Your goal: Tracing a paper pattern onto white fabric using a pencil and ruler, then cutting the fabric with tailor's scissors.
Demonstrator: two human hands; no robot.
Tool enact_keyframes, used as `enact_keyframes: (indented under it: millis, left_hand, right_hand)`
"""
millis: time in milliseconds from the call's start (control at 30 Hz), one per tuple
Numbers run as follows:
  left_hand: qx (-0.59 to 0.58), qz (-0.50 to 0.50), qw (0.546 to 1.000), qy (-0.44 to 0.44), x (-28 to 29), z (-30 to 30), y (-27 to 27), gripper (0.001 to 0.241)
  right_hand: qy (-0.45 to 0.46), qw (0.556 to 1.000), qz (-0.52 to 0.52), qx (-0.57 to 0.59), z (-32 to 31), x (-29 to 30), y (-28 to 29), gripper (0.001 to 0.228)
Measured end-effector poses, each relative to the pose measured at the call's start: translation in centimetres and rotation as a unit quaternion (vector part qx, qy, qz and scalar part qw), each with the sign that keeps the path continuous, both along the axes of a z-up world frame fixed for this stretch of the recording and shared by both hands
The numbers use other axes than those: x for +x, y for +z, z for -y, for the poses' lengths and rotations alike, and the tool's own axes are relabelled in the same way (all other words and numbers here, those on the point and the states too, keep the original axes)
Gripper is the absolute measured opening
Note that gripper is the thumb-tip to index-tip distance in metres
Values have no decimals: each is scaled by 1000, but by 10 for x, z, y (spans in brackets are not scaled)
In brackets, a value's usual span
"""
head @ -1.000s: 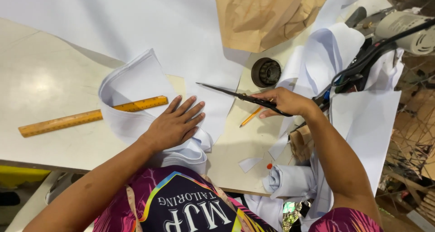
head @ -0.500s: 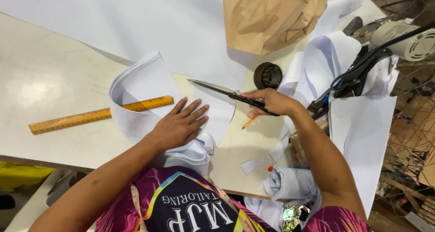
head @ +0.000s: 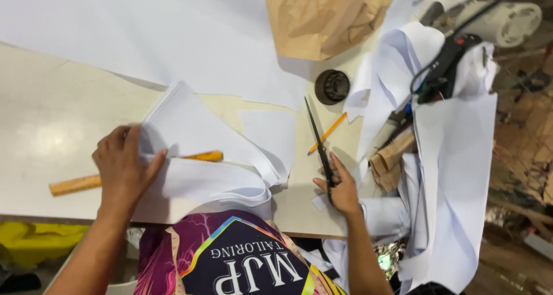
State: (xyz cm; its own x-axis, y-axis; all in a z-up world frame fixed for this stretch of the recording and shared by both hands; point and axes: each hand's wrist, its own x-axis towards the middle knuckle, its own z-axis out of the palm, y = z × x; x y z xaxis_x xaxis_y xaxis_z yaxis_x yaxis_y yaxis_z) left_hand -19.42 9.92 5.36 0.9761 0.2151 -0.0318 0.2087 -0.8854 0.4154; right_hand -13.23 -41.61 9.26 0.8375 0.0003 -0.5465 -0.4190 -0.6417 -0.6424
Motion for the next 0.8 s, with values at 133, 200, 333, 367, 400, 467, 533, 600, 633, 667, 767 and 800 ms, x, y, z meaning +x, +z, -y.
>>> enact_keyframes:
  millis: [133, 200, 333, 367, 400, 467, 533, 600, 633, 667, 767, 800]
  left_hand:
    - [74, 76, 994, -24, -16, -18, -39, 34]
    - [45, 76, 995, -43, -6, -24, -37, 16]
    - [-100, 76, 990, -58, 8, -38, -6, 22]
    - [-126, 78, 987, -69, 6, -46, 0, 32]
    - [-131, 83, 984, -90, -7, -56, -3, 32]
    - [13, 85, 986, -141, -35, -87, -10, 29]
    - [4, 112, 979, -172, -61, -96, -10, 30]
    - [-4, 136, 972, -192, -89, -102, -20, 32]
    - [96, 111, 974, -171, -106, -103, -29, 49]
    - [195, 85, 966, -148, -123, -105, -38, 66]
    - [131, 134, 976, -115, -136, -106, -52, 56]
    - [132, 138, 975, -116, -136, -113, -58, 56]
  right_hand:
    - [-116, 985, 109, -73, -21, -48, -31, 92]
    - [-104, 966, 131, -195, -36, -54, -28, 87]
    - [-43, 960, 86, -264, -59, -43, -7, 92]
    - [-18, 969, 37, -245, -65, -40, 6, 94]
    - [-40, 967, 39, -249, -62, -42, 11, 94]
    - [96, 948, 28, -303, -61, -42, 17, 92]
    - [73, 948, 45, -306, -68, -50, 23, 79]
    - [60, 947, 64, -308, -94, -55, 39, 67]
    - [54, 968, 80, -231, -117, -58, 53, 76]
    - [48, 983, 96, -152, -140, -62, 66, 85]
    - [188, 966, 58, -166, -214, -74, 53, 122]
    - [186, 966, 62, -166, -220, -86, 18, 122]
